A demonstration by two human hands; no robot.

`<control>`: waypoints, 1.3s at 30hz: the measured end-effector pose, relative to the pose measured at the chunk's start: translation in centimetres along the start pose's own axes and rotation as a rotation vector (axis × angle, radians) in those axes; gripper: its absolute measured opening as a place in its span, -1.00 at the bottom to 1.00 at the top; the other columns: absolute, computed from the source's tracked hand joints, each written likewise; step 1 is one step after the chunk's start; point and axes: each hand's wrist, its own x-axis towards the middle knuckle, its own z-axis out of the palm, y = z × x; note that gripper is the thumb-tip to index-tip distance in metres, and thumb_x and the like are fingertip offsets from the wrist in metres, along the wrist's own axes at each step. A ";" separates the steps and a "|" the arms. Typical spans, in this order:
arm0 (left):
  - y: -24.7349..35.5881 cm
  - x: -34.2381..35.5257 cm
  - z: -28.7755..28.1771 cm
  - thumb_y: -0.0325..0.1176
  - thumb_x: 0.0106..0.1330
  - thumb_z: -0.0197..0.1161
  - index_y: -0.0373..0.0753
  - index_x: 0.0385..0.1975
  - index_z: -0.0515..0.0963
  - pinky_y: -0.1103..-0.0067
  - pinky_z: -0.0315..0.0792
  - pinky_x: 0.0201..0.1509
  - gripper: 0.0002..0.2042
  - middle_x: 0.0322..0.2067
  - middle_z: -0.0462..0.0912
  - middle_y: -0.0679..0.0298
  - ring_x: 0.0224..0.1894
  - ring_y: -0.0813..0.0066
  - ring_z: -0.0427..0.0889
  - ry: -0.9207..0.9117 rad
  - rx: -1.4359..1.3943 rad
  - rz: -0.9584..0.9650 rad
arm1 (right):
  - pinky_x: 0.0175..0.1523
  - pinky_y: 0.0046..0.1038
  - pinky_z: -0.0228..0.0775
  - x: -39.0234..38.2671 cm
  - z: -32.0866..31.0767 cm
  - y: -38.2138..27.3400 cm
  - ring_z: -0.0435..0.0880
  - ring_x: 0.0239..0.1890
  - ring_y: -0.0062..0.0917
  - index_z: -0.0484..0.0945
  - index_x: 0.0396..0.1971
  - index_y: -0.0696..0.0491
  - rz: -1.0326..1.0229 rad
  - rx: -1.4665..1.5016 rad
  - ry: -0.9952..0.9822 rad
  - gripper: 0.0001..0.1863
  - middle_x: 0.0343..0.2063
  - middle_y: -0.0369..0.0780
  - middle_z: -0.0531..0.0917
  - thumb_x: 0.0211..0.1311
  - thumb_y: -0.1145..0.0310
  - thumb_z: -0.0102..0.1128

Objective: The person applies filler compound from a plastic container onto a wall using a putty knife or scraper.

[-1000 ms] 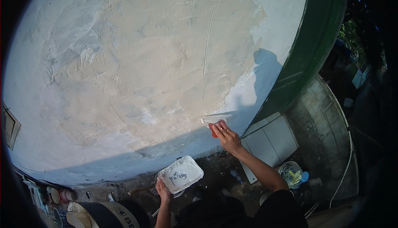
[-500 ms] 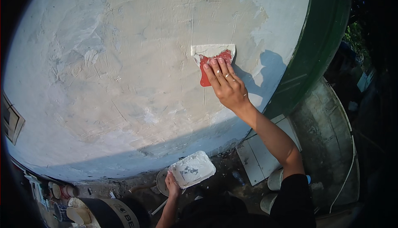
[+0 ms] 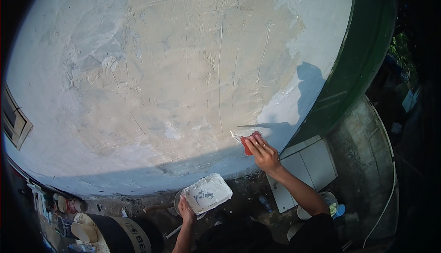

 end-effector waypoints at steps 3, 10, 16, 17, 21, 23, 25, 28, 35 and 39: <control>0.2 -0.3 1.7 -0.06 0.52 -0.16 -0.29 -0.15 0.49 0.61 0.46 -0.14 -0.59 -0.28 0.60 0.30 -0.28 0.57 0.56 -0.019 -0.019 -0.012 | 0.03 -0.28 0.56 9.9 -8.6 0.5 0.65 -0.02 -0.24 0.60 -0.02 0.12 -0.039 -0.096 0.283 -0.56 -0.06 -0.08 0.65 0.02 0.68 0.10; -0.1 -0.3 3.2 -0.04 0.52 -0.19 -0.30 -0.16 0.49 0.62 0.43 -0.16 -0.57 -0.30 0.57 0.32 -0.29 0.60 0.51 -0.120 0.039 -0.060 | 0.08 -0.28 0.51 24.5 -12.9 1.0 0.62 0.02 -0.23 0.54 0.06 0.08 -0.211 -0.430 0.518 -0.56 -0.02 -0.08 0.62 0.11 0.51 0.17; -1.6 0.1 0.3 -0.04 0.52 -0.18 -0.31 -0.12 0.48 0.55 0.47 -0.10 -0.57 -0.25 0.59 0.28 -0.24 0.52 0.57 -0.087 0.022 -0.020 | 0.23 -0.21 0.38 12.9 0.5 -1.1 0.46 0.19 -0.12 0.47 0.13 0.11 -0.252 -0.331 0.180 -0.56 0.17 0.00 0.45 0.21 0.47 0.08; -2.0 0.0 -0.6 -0.04 0.51 -0.19 -0.31 -0.09 0.46 0.48 0.51 -0.04 -0.57 -0.20 0.61 0.23 -0.20 0.45 0.62 -0.082 0.033 -0.016 | 0.25 -0.20 0.36 9.7 2.3 -1.8 0.46 0.19 -0.11 0.47 0.14 0.11 -0.248 -0.300 0.120 -0.56 0.17 0.01 0.45 0.22 0.46 0.07; -1.5 -0.2 -1.0 -0.03 0.51 -0.19 -0.31 -0.10 0.46 0.48 0.51 -0.03 -0.57 -0.21 0.61 0.23 -0.19 0.44 0.62 -0.039 0.009 -0.014 | 0.26 -0.13 0.33 -1.6 8.1 -3.1 0.45 0.17 -0.04 0.43 0.14 0.16 -0.219 -0.227 -0.016 -0.53 0.14 0.01 0.46 0.20 0.40 0.08; -1.4 0.0 -1.7 -0.03 0.51 -0.20 -0.31 -0.09 0.46 0.49 0.51 -0.04 -0.56 -0.21 0.61 0.22 -0.20 0.44 0.62 -0.072 0.017 -0.037 | 0.23 -0.15 0.36 -4.3 8.4 -3.7 0.49 0.13 -0.04 0.43 0.14 0.16 -0.173 -0.193 -0.129 -0.52 0.10 0.00 0.49 0.19 0.40 0.09; -1.5 0.2 -1.6 -0.03 0.51 -0.20 -0.31 -0.10 0.46 0.49 0.52 -0.04 -0.56 -0.21 0.61 0.22 -0.20 0.44 0.62 -0.068 0.004 -0.032 | 0.20 -0.16 0.40 -5.7 7.8 -2.5 0.54 0.08 -0.04 0.43 0.14 0.16 -0.119 -0.166 -0.243 -0.51 0.07 -0.01 0.53 0.17 0.40 0.09; -1.1 0.6 -1.0 -0.03 0.52 -0.21 -0.33 -0.09 0.46 0.49 0.52 -0.04 -0.55 -0.21 0.61 0.21 -0.20 0.42 0.63 -0.048 -0.006 -0.020 | 0.07 -0.26 0.52 -1.7 1.8 -0.3 0.62 0.01 -0.16 0.50 0.07 0.16 -0.008 -0.050 -0.067 -0.53 -0.02 -0.04 0.61 0.07 0.54 0.11; -0.7 1.1 1.6 -0.06 0.52 -0.17 -0.32 -0.13 0.49 0.59 0.46 -0.14 -0.58 -0.29 0.60 0.30 -0.26 0.55 0.56 -0.119 0.133 -0.018 | 0.05 -0.39 0.54 17.7 -16.7 8.0 0.63 0.02 -0.26 0.56 -0.01 0.15 -0.024 -0.428 0.558 -0.58 -0.07 -0.10 0.65 0.08 0.68 0.09; -0.9 0.8 3.1 0.00 0.51 -0.24 -0.36 -0.06 0.44 0.46 0.57 -0.09 -0.51 -0.19 0.60 0.14 -0.20 0.35 0.65 -0.215 0.061 -0.080 | 0.11 -0.34 0.50 21.3 -17.1 9.4 0.60 0.06 -0.25 0.52 0.05 0.14 -0.074 -0.440 0.475 -0.56 -0.02 -0.11 0.63 0.11 0.62 0.11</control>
